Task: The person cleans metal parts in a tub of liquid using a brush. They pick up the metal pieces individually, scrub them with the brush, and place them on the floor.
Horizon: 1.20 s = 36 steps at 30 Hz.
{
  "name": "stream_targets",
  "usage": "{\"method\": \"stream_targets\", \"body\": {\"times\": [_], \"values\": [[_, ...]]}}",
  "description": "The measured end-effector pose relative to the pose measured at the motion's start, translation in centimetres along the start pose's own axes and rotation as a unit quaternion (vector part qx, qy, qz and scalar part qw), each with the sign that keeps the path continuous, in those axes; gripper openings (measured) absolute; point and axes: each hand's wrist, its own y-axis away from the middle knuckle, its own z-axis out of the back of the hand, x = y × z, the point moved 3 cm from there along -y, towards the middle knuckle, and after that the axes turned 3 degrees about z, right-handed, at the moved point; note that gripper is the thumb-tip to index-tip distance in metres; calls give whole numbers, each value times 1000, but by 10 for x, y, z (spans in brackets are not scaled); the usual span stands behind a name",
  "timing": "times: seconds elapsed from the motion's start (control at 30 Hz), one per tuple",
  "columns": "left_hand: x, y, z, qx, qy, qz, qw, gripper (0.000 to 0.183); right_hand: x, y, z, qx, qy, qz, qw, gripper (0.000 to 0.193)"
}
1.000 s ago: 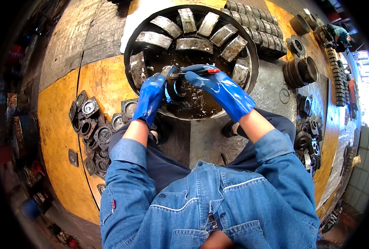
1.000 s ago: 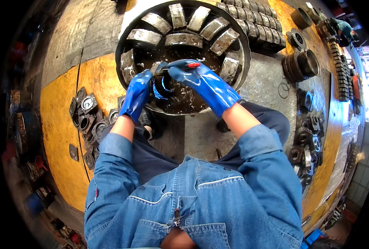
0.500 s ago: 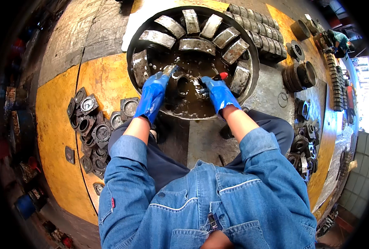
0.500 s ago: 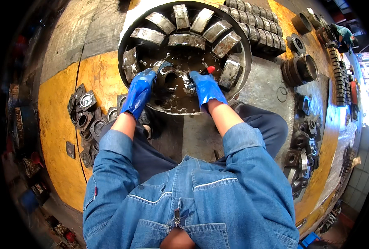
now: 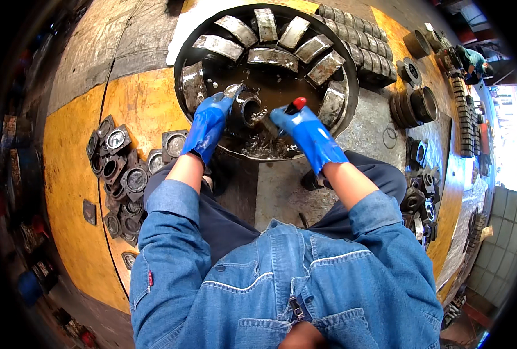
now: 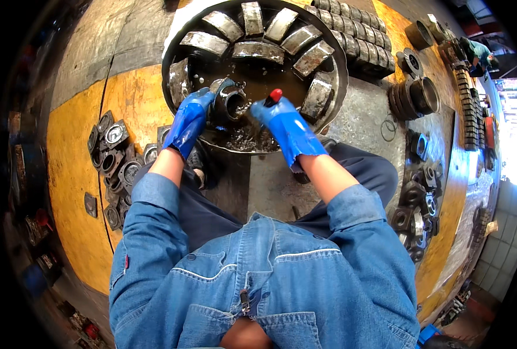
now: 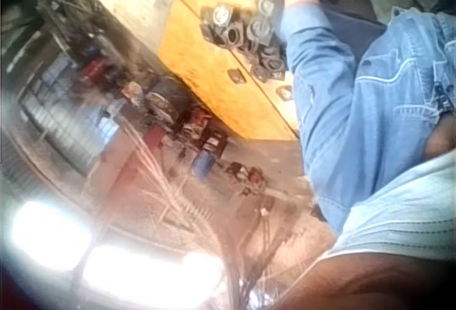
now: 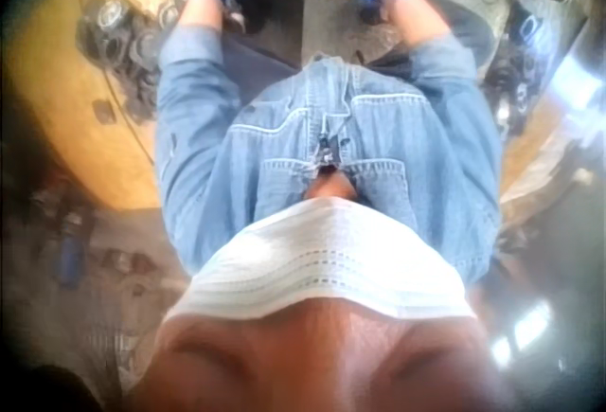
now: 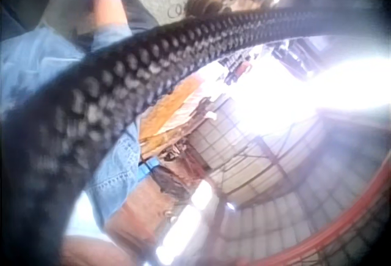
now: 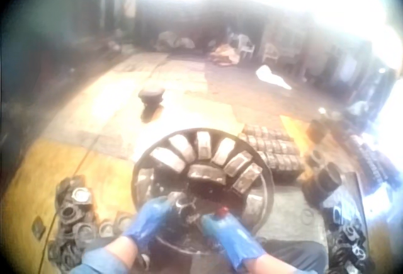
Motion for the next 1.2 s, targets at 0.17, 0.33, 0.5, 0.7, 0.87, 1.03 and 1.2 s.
{"method": "stream_targets", "body": {"times": [0.17, 0.33, 0.5, 0.7, 0.87, 1.03, 1.2], "values": [[-7, 4, -1, 31, -16, -50, 998, 34, -21, -42, 12, -137, -149, 104, 974, 25], [-5, 5, 0, 8, -84, -76, 994, 32, -41, -46, 1, -126, -176, 6, 976, 33], [34, -11, -8, -28, -100, -135, 985, 32, -8, 10, -14, -91, -180, -60, 978, 35], [6, -11, -10, -9, 2, -28, 1000, 33, -53, 11, -25, -25, -151, -17, 988, 25], [8, 2, 0, 18, 65, -103, 992, 41, -6, 32, -17, 89, -240, -8, 967, 21], [-15, 16, 3, 70, 232, 6, 970, 43, 36, 24, -2, -104, -163, 90, 977, 30], [-15, 20, 7, 33, 181, -35, 982, 49, 40, -13, -39, -87, -207, 142, 964, 29]]}}
